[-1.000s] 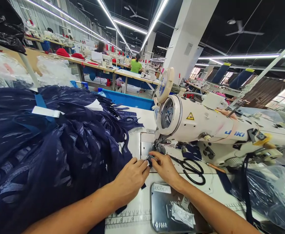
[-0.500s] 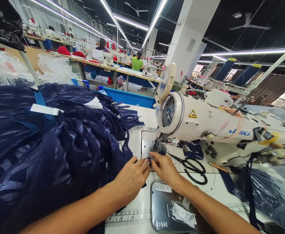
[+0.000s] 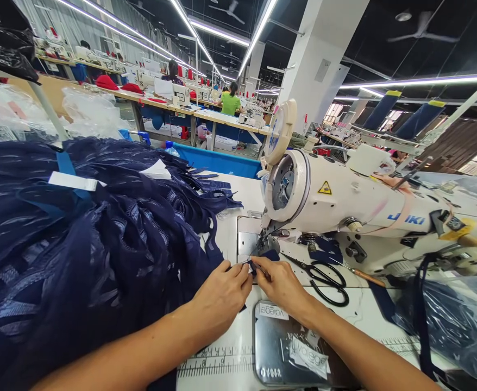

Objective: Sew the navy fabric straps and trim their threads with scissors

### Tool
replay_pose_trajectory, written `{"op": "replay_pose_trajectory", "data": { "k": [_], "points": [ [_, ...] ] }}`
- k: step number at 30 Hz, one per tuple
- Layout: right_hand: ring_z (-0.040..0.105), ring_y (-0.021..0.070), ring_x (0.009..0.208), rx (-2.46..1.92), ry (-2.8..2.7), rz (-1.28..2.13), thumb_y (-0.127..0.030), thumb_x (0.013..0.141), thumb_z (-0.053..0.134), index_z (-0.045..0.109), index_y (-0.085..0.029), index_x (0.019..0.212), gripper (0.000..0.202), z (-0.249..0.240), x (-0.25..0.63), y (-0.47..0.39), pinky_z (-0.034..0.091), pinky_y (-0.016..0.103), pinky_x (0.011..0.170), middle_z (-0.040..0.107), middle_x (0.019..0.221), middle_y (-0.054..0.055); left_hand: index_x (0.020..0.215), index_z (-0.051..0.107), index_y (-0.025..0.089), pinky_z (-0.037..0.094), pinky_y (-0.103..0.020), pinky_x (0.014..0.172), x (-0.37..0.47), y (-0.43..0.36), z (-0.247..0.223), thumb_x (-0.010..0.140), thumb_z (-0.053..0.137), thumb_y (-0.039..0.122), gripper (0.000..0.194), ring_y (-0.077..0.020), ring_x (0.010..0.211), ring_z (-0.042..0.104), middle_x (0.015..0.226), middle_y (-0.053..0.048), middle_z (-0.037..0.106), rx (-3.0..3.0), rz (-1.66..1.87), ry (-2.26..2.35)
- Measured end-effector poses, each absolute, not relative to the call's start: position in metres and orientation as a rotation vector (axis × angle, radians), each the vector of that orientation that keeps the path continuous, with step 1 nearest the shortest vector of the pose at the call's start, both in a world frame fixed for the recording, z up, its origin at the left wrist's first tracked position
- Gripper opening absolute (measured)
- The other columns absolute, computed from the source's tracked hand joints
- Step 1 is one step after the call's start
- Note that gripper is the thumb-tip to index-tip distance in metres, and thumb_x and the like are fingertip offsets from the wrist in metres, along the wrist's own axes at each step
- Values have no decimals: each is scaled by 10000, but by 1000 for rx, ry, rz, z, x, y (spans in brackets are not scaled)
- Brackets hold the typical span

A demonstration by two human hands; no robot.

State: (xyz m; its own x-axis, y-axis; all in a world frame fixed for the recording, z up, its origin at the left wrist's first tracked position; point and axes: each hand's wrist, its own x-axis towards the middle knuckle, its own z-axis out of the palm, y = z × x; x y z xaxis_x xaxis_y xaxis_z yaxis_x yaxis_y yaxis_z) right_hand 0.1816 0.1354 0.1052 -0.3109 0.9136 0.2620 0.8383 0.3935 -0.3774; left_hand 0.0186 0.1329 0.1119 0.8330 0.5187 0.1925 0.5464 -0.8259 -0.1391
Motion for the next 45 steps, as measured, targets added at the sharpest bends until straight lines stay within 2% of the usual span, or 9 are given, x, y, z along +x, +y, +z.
{"op": "replay_pose_trajectory", "data": {
  "k": [8,21,24,27,30,34,38,42,45],
  "points": [
    [563,126,504,-1521,-2188,449,-66,730,455,640,-120,984,319,118,181,137,429,219,521,691,721,52,1063,549,16,404,-353,736,21,131,112,766,410,70,332,-252,963,548,1114,-183,574,-2800,-169,-809],
    [579,137,559,-1529,-2193,450,-96,737,437,631,-103,1014,338,116,186,128,444,238,594,688,751,78,1062,541,15,396,-348,716,20,132,114,754,444,91,332,-254,957,544,1107,-203,566,-2822,-134,-795],
    [496,104,466,-1516,-2176,556,-97,727,438,646,-104,978,326,117,189,130,403,217,520,630,602,22,1061,539,27,401,-350,712,19,132,113,766,426,86,322,-251,952,543,1104,-194,568,-2813,-164,-798],
    [393,87,420,-1513,-2054,712,-136,739,441,653,-110,949,300,120,199,126,357,208,475,468,469,-49,1059,538,35,411,-350,710,18,132,114,757,425,55,323,-249,938,548,1087,-187,575,-2802,-196,-790],
    [348,87,432,-1506,-1945,825,-226,781,448,618,-133,1024,311,124,217,111,340,206,465,359,472,-71,1020,562,67,424,-337,714,18,134,117,770,423,36,288,-226,892,564,1045,-153,597,-2816,-237,-825],
    [379,88,453,-1500,-2025,966,-264,799,472,570,-176,1107,335,126,241,80,329,195,460,387,509,-66,902,610,123,442,-336,716,18,137,119,816,432,105,198,-208,818,575,938,-106,628,-2862,-291,-885],
    [473,108,518,-1633,-2096,680,-270,765,558,597,-189,1052,301,128,259,63,346,197,499,514,541,-46,858,619,156,454,-303,719,18,137,124,778,410,6,269,-185,814,578,885,-81,629,-2906,-331,-907],
    [557,136,620,-1814,-2135,151,-200,810,497,618,-168,888,147,134,286,66,380,221,578,622,693,5,871,623,136,464,-320,749,25,135,136,671,355,-117,419,-202,842,584,899,-91,631,-2886,-118,-928],
    [587,142,701,-1994,-2157,-217,-141,835,447,606,-172,806,164,137,308,72,391,216,601,632,784,15,813,638,115,474,-358,731,35,134,144,630,341,-136,430,-229,799,597,855,-112,635,-2816,40,-910]
  ]
}}
